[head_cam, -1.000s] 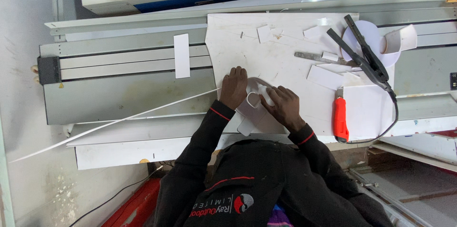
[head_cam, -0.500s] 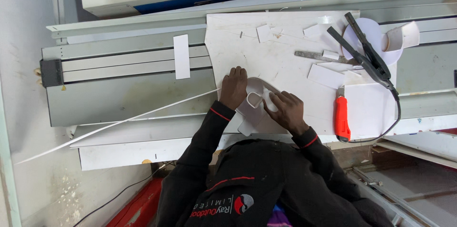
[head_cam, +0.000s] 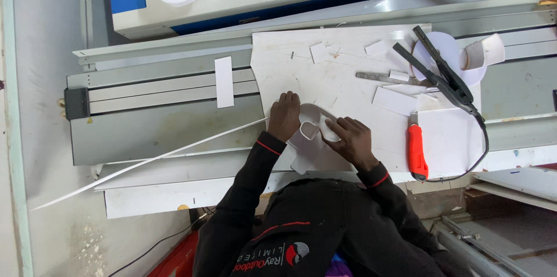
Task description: The person assembles a white letter-shaped sign by hand, aligning and pressing its edges together on a workbench. They then use a hot glue gun to apply adhesive along the seams and secure the pieces. The finished letter is placed on the workbench alongside other similar letters.
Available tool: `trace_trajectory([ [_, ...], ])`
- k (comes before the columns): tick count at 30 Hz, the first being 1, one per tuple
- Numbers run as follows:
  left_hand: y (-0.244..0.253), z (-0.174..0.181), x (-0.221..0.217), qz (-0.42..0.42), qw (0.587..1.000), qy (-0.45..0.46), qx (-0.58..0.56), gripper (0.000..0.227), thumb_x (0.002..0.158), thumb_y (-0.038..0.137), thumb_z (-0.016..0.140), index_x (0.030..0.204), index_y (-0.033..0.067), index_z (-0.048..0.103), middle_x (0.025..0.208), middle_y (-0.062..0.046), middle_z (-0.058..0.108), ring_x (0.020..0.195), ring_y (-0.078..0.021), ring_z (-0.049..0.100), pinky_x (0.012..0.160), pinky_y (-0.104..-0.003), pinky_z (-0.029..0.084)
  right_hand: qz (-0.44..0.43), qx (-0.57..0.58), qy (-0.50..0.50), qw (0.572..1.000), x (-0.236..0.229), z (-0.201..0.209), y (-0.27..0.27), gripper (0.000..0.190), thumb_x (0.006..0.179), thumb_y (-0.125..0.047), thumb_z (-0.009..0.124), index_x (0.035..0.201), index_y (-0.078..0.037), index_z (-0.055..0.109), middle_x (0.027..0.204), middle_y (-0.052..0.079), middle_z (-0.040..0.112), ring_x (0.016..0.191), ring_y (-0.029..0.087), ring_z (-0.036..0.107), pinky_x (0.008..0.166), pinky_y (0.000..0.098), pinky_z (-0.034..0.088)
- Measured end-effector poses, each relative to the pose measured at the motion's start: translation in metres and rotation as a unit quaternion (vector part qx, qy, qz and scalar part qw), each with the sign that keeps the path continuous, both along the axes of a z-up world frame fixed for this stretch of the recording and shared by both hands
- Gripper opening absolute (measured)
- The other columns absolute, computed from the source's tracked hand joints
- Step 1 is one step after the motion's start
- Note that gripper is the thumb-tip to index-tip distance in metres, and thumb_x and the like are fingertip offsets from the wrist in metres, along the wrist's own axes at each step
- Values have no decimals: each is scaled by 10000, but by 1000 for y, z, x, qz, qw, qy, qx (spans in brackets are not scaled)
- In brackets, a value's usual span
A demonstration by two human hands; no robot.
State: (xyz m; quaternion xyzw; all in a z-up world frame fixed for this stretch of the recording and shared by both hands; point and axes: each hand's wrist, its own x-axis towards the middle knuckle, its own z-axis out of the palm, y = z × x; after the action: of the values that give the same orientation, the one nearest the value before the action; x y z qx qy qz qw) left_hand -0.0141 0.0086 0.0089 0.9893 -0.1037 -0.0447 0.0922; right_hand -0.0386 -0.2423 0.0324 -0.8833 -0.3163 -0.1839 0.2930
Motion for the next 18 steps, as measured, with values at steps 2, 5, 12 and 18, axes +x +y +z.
trace_trajectory([
  [2,1,-5,-1,-1,1000,0,3,133,996,56,671,1120,37,626,1039,-103,587,1027,-295,670,768,-456,614,-16,31,6,999,-12,20,-5,316,900,-393,977,1070,-149,868,736,55,666,633,267,677,553,350,531],
  [5,-1,-4,2,-2,1000,14,1,160,988,72,673,1138,37,629,1056,-110,596,1049,-302,675,780,-466,623,-67,128,19,989,-27,10,-28,337,894,-333,1013,1053,-91,842,756,100,714,651,332,712,567,399,557],
  [12,2,-28,5,2,999,40,-1,195,995,120,668,1161,29,621,1105,-116,603,1098,-318,670,804,-475,635,-216,226,225,923,17,42,-25,441,1069,-210,867,1280,-44,517,1272,289,795,1252,593,728,1111,708,528],
  [18,-4,-18,4,14,997,73,19,252,1013,145,664,1221,22,593,1161,-142,604,1156,-328,654,867,-486,632,-128,191,276,933,56,43,-3,419,1022,-9,819,1319,-74,530,1334,185,820,1343,438,735,1161,651,550],
])
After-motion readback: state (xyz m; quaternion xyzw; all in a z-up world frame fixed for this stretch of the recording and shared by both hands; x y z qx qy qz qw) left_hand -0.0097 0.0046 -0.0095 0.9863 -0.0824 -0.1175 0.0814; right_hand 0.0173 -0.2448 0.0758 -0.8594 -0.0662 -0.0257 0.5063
